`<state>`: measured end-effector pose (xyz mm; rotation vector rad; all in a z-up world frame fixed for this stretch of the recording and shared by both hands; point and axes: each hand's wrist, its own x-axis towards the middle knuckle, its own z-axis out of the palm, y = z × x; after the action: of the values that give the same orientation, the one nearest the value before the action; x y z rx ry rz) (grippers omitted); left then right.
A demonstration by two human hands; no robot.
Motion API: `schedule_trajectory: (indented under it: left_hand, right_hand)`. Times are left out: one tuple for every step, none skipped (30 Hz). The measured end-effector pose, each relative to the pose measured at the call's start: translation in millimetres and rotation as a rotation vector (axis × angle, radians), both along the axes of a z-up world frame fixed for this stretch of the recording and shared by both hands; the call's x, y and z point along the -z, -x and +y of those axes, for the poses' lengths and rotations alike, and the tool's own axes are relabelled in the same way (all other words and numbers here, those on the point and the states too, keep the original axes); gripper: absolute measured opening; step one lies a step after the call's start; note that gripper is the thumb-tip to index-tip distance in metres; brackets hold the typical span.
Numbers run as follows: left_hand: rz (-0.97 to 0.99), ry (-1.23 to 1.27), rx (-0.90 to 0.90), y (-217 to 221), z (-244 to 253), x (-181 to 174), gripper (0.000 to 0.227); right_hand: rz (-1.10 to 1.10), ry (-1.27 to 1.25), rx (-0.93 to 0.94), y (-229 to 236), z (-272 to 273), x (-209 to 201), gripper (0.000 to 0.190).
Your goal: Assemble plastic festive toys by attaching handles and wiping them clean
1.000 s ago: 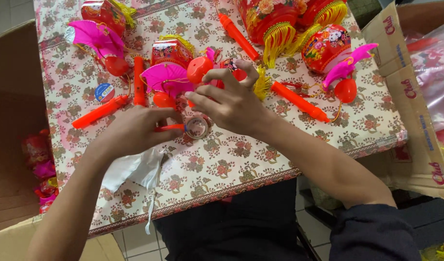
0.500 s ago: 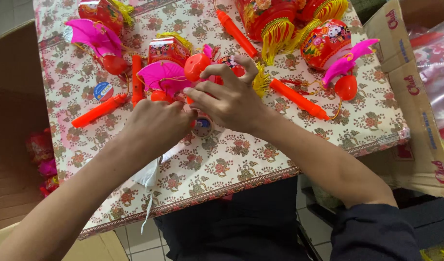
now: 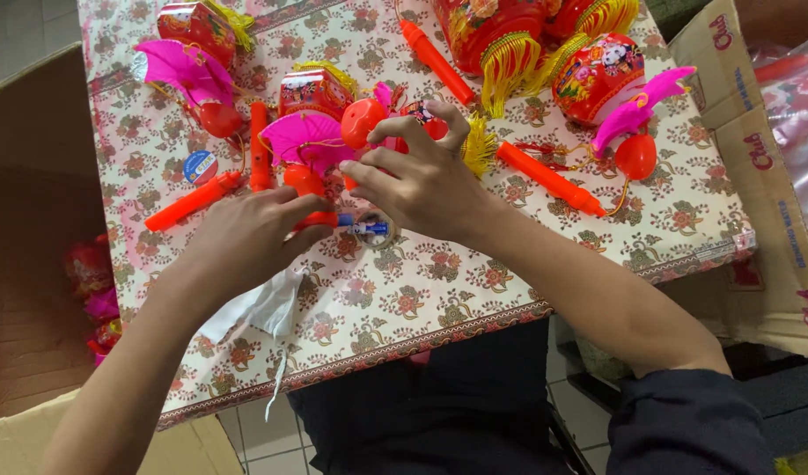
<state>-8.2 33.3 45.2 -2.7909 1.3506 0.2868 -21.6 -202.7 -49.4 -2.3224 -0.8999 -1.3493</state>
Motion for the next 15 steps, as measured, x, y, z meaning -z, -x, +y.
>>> schedule_trajectory:
  left_hand:
    - [0.036,-0.011,-0.045,-3.1,1.9,1.3,0.032]
    - [0.073,-0.022,-0.088,-6.3,3.5,2.8,0.032]
    - [0.073,-0.021,-0.085,-7.0,2.8,5.7,0.032]
    - [0.081,0.025,-0.090,-6.9,3.1,8.3,0.032]
    - [0.090,0.071,-0.095,-7.0,3.7,11.0,0.031]
    - [0.090,0.071,-0.097,-6.3,1.5,9.9,0.031]
    - [0.089,0.080,-0.090,-5.7,-0.8,8.9,0.031]
    - [0.091,0.089,-0.082,-4.9,-3.6,8.6,0.031]
    - [0.094,0.091,-0.083,-5.2,-4.4,9.1,0.031]
    - [0.058,0.094,-0.063,-5.1,-5.5,10.1,0.031]
    - [0.022,0.096,-0.043,-5.0,-6.6,10.9,0.030]
    - [0.022,0.098,-0.045,-5.8,-5.4,10.6,0.030]
    - [0.033,0.123,-0.048,-6.5,-4.2,10.2,0.031]
    - [0.044,0.147,-0.050,-7.4,-3.0,9.5,0.031]
    - [0.044,0.147,-0.052,-8.5,0.4,9.3,0.031]
  right_hand:
    - [0.013,-0.005,0.000,0.5,0.2,-0.7,0.015]
    - [0.026,-0.009,0.001,1.1,0.2,-1.1,0.015]
    - [0.026,-0.008,0.004,0.1,-0.6,0.8,0.015]
    - [0.016,-0.008,0.007,-1.0,-0.3,2.7,0.015]
    - [0.006,-0.007,0.009,-2.3,0.3,4.8,0.015]
    - [0.006,-0.007,0.007,-2.2,-0.2,4.4,0.015]
    - [0.011,-0.001,0.001,-2.3,-0.8,4.1,0.015]
    - [0.019,0.006,-0.003,-1.6,-2.0,4.2,0.015]
    - [0.021,0.007,-0.005,-1.8,-1.6,3.0,0.015]
    - [0.025,0.006,-0.006,-1.5,-1.6,2.1,0.016]
    - [0.028,0.005,-0.007,-1.1,-1.6,1.1,0.017]
    - [0.029,0.006,-0.009,-1.5,-1.5,1.2,0.017]
    - [0.027,0.000,-0.008,-1.8,-1.5,1.2,0.017]
    - [0.025,-0.008,-0.007,-2.0,-1.3,1.2,0.017]
    - [0.025,-0.008,-0.008,-1.4,-1.8,-0.2,0.017]
